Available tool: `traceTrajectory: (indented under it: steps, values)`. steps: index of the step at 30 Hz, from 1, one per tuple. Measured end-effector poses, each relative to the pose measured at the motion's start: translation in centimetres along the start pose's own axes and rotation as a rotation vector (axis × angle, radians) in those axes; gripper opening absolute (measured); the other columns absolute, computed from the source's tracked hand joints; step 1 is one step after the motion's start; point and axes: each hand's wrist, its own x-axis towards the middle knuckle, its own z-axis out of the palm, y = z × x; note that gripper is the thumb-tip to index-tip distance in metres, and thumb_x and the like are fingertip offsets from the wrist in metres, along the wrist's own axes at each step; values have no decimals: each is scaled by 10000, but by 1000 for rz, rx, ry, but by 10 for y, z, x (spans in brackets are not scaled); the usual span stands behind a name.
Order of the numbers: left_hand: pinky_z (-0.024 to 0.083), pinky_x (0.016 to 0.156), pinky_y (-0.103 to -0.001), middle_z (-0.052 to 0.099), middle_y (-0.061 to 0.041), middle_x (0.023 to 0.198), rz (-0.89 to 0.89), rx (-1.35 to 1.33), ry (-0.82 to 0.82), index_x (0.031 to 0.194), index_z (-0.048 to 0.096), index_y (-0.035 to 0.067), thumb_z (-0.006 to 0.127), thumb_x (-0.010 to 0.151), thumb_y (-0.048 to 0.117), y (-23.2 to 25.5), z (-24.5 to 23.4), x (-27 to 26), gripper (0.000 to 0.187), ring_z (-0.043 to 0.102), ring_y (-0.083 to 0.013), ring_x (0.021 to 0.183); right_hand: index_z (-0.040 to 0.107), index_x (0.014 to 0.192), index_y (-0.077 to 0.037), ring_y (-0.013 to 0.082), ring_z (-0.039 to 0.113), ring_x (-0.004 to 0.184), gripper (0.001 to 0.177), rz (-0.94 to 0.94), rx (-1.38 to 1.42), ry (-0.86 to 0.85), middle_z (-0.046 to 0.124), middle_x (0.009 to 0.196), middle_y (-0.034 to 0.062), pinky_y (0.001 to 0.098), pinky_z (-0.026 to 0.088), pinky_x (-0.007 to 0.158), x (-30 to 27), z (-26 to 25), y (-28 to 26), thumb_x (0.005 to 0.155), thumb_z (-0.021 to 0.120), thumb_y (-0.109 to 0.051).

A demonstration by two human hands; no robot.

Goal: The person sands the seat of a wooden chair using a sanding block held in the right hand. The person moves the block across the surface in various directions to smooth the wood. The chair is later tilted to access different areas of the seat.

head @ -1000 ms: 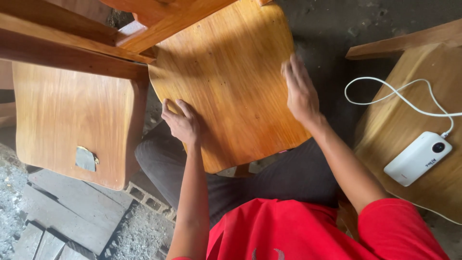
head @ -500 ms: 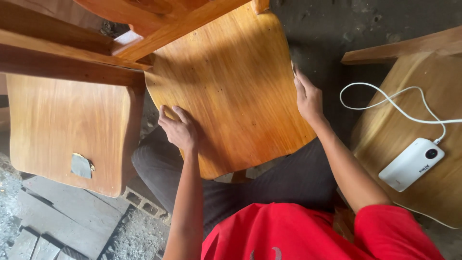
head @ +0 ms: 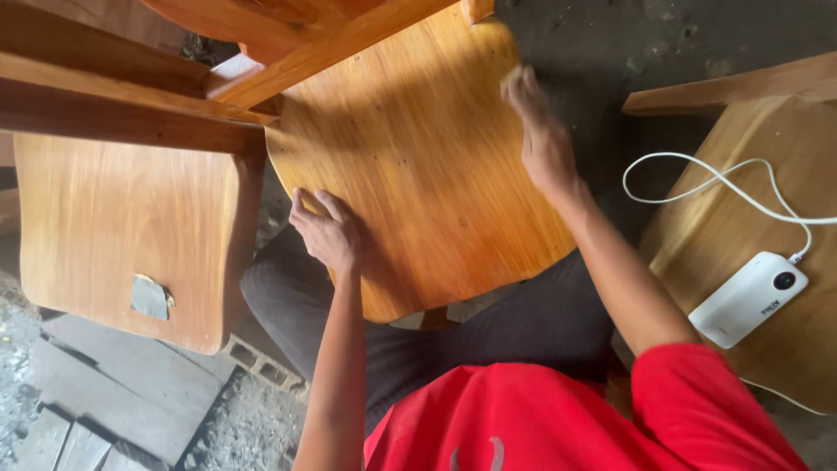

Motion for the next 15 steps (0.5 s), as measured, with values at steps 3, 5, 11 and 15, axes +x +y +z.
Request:
traceTrajectory:
  steps: [3, 5, 11, 15]
  values:
    - [518, 837, -549, 587, -176, 1225, 55, 30, 37, 1430, 476, 110, 420, 1071, 469, -11, 5, -1, 511, 636, -396, 1114, 467, 1524, 48, 438, 472, 1452, 494, -28, -91, 21, 435, 1557, 309, 478, 453, 1227, -27, -6, -17, 1059, 481, 212]
    - [522, 836, -555, 584, -172, 1230, 64, 27, 41, 1425, 483, 104, 428, 1072, 462, -12, 7, 0, 505, 637, -399, 1123, 349, 1579, -24, 434, 493, 1447, 595, -77, -45, 55, 473, 1534, 290, 485, 368, 1274, 0, 2, -8, 1058, 434, 249]
    - [545, 818, -555, 594, -163, 1257, 64, 19, 57, 1429, 484, 93, 431, 1066, 466, -14, 9, 1, 524, 634, -379, 1157, 408, 1552, -20, 383, 464, 1437, 513, 121, 52, 40, 431, 1541, 272, 413, 417, 1217, 77, 30, 52, 1068, 392, 152]
    - [529, 809, -555, 602, -167, 1215, 59, 25, 65, 1412, 496, 111, 453, 1064, 453, -17, 9, 1, 490, 647, -388, 1099, 390, 1548, 24, 304, 407, 1476, 458, 211, 179, -2, 496, 1548, 201, 398, 311, 1255, 48, 0, 7, 1099, 359, 107]
